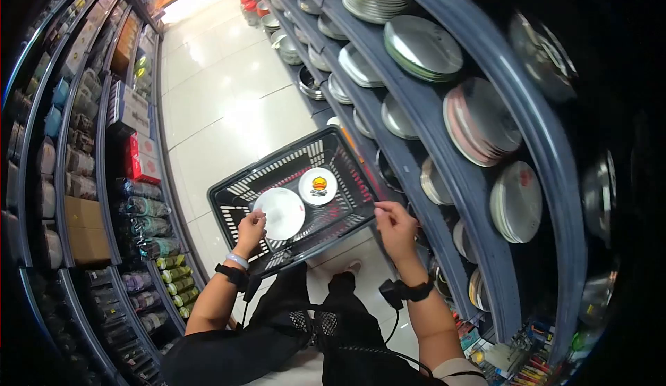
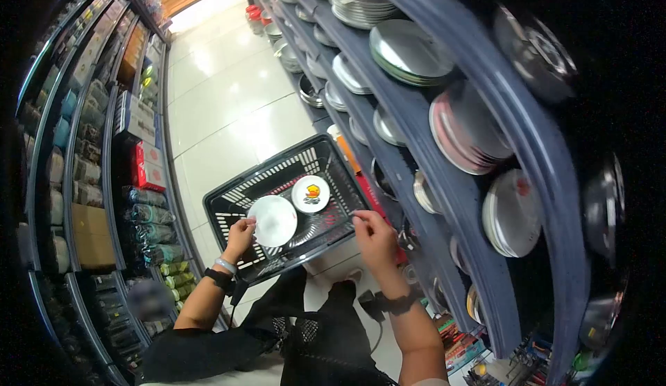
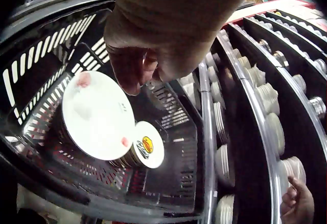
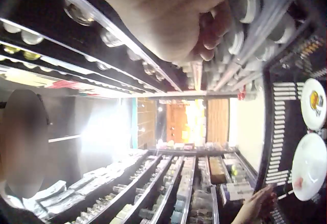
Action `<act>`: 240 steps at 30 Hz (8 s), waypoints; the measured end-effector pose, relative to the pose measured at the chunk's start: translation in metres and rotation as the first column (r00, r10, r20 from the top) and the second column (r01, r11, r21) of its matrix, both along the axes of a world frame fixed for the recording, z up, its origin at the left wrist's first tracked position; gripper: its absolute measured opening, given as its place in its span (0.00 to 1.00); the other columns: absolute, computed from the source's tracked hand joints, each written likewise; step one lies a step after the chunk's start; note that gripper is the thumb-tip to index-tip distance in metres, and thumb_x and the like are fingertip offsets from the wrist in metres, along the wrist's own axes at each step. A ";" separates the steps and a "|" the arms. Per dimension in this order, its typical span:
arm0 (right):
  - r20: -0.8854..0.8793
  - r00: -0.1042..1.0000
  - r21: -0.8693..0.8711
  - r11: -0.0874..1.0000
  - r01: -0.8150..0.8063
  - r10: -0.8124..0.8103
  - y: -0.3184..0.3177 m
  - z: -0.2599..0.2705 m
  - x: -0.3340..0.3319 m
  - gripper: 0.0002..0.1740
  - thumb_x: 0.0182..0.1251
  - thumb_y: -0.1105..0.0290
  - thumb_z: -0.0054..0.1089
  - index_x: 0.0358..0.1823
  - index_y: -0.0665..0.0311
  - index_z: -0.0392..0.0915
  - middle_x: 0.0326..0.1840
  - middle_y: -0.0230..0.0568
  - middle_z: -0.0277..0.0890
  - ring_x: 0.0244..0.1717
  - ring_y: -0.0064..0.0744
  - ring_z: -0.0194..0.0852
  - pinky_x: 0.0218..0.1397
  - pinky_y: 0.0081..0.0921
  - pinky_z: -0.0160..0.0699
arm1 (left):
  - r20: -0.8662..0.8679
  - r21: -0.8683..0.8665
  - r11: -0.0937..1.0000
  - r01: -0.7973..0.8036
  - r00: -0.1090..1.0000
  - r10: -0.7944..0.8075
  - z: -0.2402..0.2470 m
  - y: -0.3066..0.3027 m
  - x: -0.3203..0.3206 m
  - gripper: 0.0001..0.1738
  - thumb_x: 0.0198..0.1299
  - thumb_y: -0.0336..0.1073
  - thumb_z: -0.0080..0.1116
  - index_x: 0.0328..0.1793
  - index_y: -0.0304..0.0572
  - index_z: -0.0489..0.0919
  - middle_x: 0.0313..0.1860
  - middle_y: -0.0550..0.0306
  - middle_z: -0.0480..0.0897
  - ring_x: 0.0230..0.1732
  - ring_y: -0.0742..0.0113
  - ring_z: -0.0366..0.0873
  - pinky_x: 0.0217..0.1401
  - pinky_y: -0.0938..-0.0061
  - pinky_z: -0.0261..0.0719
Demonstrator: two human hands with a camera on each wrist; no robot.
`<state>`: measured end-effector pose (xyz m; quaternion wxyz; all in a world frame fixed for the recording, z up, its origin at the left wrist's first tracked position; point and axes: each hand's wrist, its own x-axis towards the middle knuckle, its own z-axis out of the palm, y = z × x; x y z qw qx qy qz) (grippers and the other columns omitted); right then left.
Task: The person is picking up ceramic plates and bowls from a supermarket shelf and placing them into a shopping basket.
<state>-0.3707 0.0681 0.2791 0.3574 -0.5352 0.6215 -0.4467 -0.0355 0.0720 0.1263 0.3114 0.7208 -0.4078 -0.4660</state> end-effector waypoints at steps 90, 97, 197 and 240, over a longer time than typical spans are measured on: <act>0.252 0.745 -0.050 0.760 0.648 -0.618 0.093 0.126 -0.249 0.09 0.65 0.68 0.46 0.33 0.66 0.72 0.20 0.33 0.66 0.18 0.19 0.63 0.19 0.15 0.63 | -0.151 -0.479 0.374 0.794 0.345 -0.926 0.301 -0.104 -0.412 0.12 0.56 0.35 0.50 0.42 0.34 0.74 0.22 0.63 0.73 0.18 0.79 0.68 0.20 0.84 0.67; 0.007 0.727 0.025 0.727 0.687 -0.687 0.092 0.102 -0.270 0.14 0.66 0.60 0.43 0.34 0.64 0.71 0.20 0.35 0.68 0.19 0.20 0.66 0.22 0.18 0.68 | 0.150 -0.451 0.360 0.817 0.467 -0.872 0.263 -0.116 -0.448 0.17 0.56 0.33 0.47 0.51 0.34 0.71 0.38 0.42 0.78 0.34 0.52 0.77 0.37 0.67 0.74; -0.161 0.970 0.510 0.857 -0.074 0.180 -0.014 -0.131 0.130 0.17 0.50 0.73 0.54 0.42 0.68 0.63 0.32 0.52 0.74 0.36 0.47 0.74 0.38 0.38 0.71 | -0.055 -0.061 0.975 0.212 0.975 -0.215 0.035 0.004 -0.004 0.21 0.54 0.26 0.51 0.54 0.38 0.61 0.20 0.54 0.77 0.18 0.71 0.76 0.21 0.76 0.74; -0.381 0.600 -0.057 0.665 0.745 -0.704 0.223 0.016 -0.329 0.14 0.61 0.65 0.50 0.37 0.73 0.72 0.22 0.40 0.73 0.18 0.24 0.72 0.21 0.20 0.72 | 0.230 -0.434 0.268 0.860 0.394 -0.890 0.207 0.054 -0.524 0.11 0.56 0.30 0.50 0.42 0.29 0.71 0.20 0.46 0.79 0.22 0.59 0.80 0.26 0.71 0.76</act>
